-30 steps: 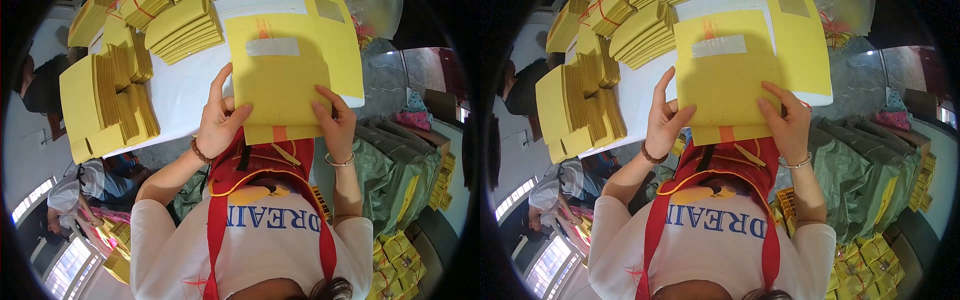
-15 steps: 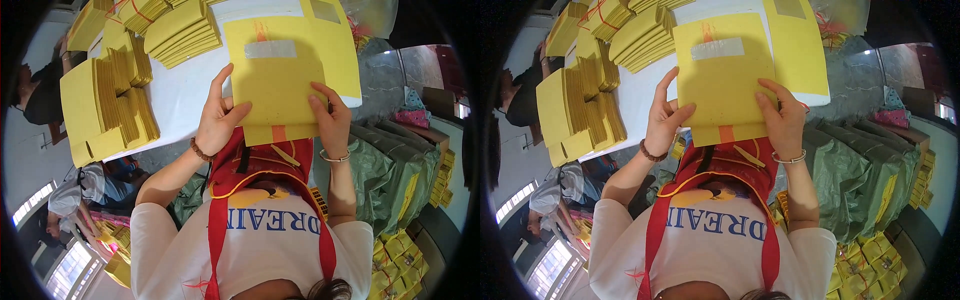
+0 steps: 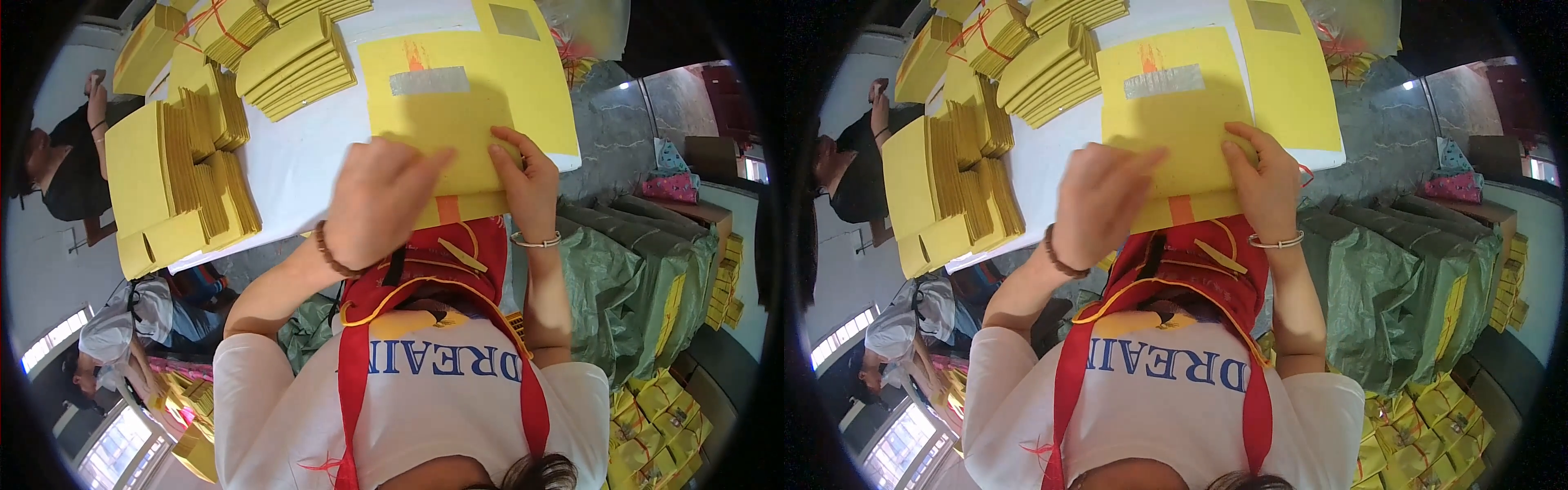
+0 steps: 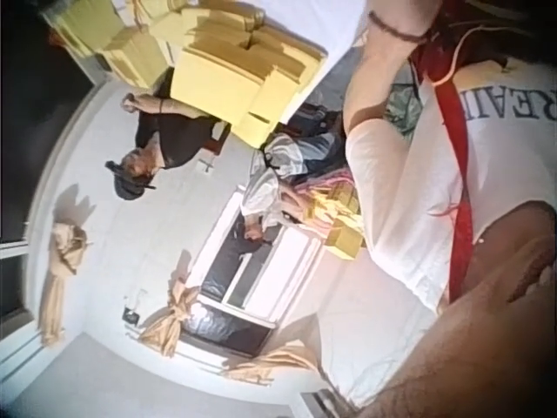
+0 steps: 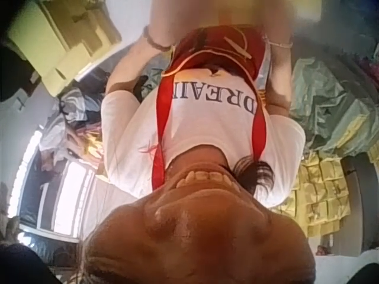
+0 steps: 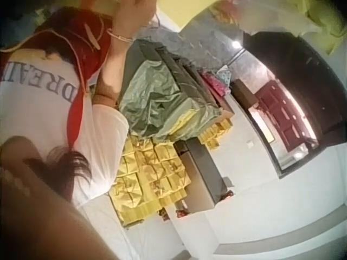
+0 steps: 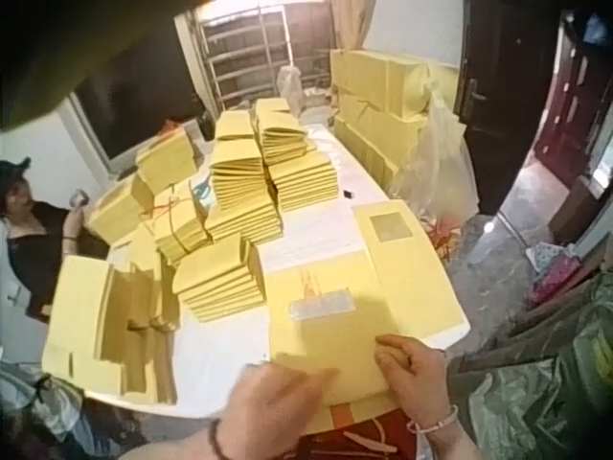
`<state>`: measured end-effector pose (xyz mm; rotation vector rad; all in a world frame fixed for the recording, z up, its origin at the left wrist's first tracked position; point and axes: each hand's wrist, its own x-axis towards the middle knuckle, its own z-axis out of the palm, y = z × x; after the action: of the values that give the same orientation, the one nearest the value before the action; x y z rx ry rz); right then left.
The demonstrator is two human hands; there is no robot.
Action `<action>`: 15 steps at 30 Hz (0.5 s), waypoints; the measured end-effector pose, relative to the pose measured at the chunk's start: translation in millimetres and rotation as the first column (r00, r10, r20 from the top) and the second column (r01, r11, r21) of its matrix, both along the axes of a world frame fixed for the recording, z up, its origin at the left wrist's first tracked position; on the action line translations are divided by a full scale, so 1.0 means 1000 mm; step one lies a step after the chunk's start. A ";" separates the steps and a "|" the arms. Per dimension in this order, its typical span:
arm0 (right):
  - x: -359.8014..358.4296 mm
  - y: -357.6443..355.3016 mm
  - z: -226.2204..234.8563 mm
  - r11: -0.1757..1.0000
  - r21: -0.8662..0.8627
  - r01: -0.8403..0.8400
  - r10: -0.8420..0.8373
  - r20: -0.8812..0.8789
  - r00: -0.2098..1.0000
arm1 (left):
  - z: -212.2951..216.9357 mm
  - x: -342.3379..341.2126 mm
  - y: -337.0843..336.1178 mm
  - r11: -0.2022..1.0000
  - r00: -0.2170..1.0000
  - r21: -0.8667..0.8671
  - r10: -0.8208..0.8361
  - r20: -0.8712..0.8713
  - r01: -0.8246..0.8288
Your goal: Folding and organizing stacks of yellow paper sheets with foil centers at a workbench.
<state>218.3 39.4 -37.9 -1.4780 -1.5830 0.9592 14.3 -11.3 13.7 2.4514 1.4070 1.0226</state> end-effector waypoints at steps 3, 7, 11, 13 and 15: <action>0.000 0.001 0.006 0.997 -0.075 -0.005 0.008 0.039 0.999 | -0.004 0.021 0.005 0.997 0.995 -0.059 -0.061 -0.081 0.056; -0.001 0.000 0.002 0.999 -0.033 -0.006 0.006 0.015 1.000 | -0.024 0.025 0.013 0.999 0.987 -0.015 -0.030 -0.160 0.028; -0.002 -0.001 0.001 0.999 0.034 -0.005 0.004 0.011 1.000 | -0.036 0.026 0.011 0.997 0.984 -0.067 -0.040 -0.173 0.029; -0.001 -0.001 0.000 0.995 0.098 -0.011 0.009 0.012 1.000 | -0.038 0.026 0.011 0.996 0.983 -0.084 -0.037 -0.181 0.022; -0.001 -0.002 0.003 0.996 0.070 -0.048 0.044 0.050 0.998 | -0.040 0.025 0.010 0.997 0.979 -0.079 -0.032 -0.202 0.017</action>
<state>217.6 37.6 -34.6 -1.4309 -1.6754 0.8894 39.7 -0.8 -26.8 2.5699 1.4393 0.7155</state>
